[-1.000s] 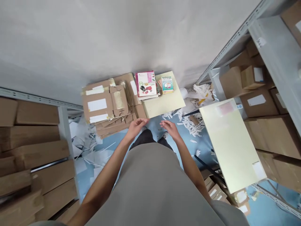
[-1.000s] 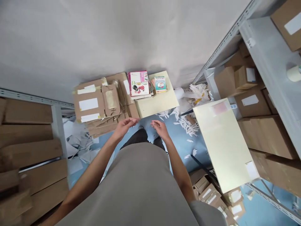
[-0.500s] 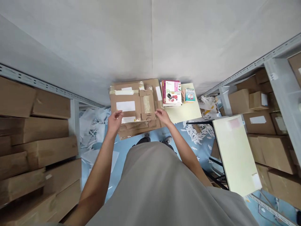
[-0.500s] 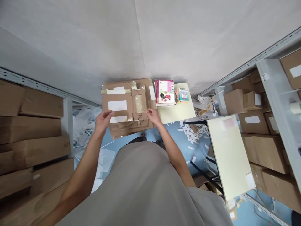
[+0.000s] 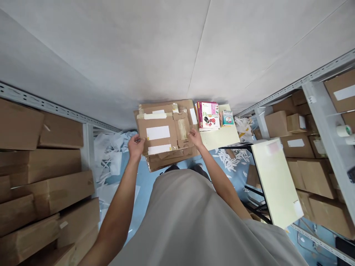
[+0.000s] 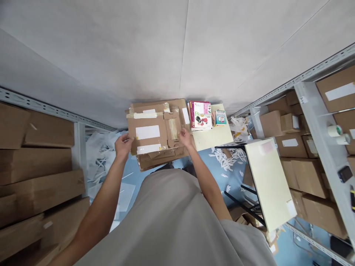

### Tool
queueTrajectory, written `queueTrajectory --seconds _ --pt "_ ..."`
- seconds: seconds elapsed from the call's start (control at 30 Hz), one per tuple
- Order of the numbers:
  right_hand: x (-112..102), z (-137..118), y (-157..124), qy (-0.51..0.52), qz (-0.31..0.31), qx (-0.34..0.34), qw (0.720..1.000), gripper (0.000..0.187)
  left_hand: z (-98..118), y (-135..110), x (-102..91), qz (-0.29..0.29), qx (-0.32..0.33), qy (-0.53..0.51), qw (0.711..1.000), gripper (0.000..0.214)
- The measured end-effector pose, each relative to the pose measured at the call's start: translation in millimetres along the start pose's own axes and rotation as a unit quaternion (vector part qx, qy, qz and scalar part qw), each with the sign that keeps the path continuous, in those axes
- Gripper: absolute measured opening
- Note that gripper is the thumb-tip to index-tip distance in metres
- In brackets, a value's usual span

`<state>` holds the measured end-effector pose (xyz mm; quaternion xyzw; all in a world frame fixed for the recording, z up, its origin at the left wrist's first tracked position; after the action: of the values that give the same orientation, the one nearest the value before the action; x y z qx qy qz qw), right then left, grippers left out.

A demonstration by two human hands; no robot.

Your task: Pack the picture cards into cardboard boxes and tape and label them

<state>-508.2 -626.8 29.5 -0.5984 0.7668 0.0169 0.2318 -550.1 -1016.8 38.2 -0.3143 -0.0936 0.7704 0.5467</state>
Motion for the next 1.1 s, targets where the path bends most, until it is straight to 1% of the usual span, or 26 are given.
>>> queueTrajectory --seconds 0.07,0.13,0.23,0.33,0.4,0.43,0.5,0.6,0.7,0.83,0.9,1.0,1.1 --pt "-7 6 -4 0.051 0.025 0.049 0.997 0.066 9 -5 -5.3 -0.004 0.016 -0.012 1.0 0.036" --pt "-13 10 -13 0.109 0.032 0.087 0.99 0.069 22 -9 -7.3 -0.033 0.042 -0.029 0.998 0.041" --pt "-27 12 -32 0.167 0.031 0.097 0.981 0.071 41 -15 -7.6 -0.076 0.069 -0.048 0.994 0.058" --pt "-49 14 -56 0.208 0.052 0.109 0.971 0.071 59 -22 -4.7 -0.093 0.077 -0.059 0.991 0.066" --pt "-65 14 -74 0.235 0.062 0.108 0.964 0.068 71 -29 3.9 -0.112 0.089 -0.061 0.988 0.067" --pt "-75 13 -84 0.25 0.063 0.102 0.961 0.065 78 -34 11.1 -0.127 0.098 -0.06 0.985 0.068" --pt "-97 11 -105 0.279 0.069 0.086 0.954 0.059 91 -50 31.5 -0.166 0.117 -0.054 0.978 0.069" --pt "-143 15 -139 0.308 0.109 0.065 0.943 0.053 109 -84 73.2 -0.223 0.136 -0.037 0.964 0.07" --pt "-198 30 -174 0.312 0.163 0.049 0.935 0.051 122 -130 125.4 -0.285 0.145 -0.013 0.947 0.071" --pt "-276 64 -223 0.302 0.236 0.027 0.923 0.049 132 -206 204.4 -0.374 0.171 0.03 0.911 0.07" --pt "-314 85 -250 0.298 0.262 0.023 0.918 0.049 134 -243 245.4 -0.407 0.184 0.059 0.893 0.072" --pt "-368 116 -294 0.298 0.281 0.025 0.912 0.053 134 -299 309.6 -0.45 0.201 0.1 0.865 0.074" --pt "-417 147 -341 0.308 0.303 0.028 0.902 0.053 129 -358 375.6 -0.501 0.206 0.126 0.831 0.076"
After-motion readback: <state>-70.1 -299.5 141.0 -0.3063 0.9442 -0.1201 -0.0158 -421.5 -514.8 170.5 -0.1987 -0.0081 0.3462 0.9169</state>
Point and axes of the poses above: each hand's wrist, its own y-axis towards the middle knuckle, its own x-axis out of the palm, z = x × y, the point moved 7 cm from there along y, towards the middle knuckle, and after that the axes turned 5 degrees about -x, right-handed, at the moved point
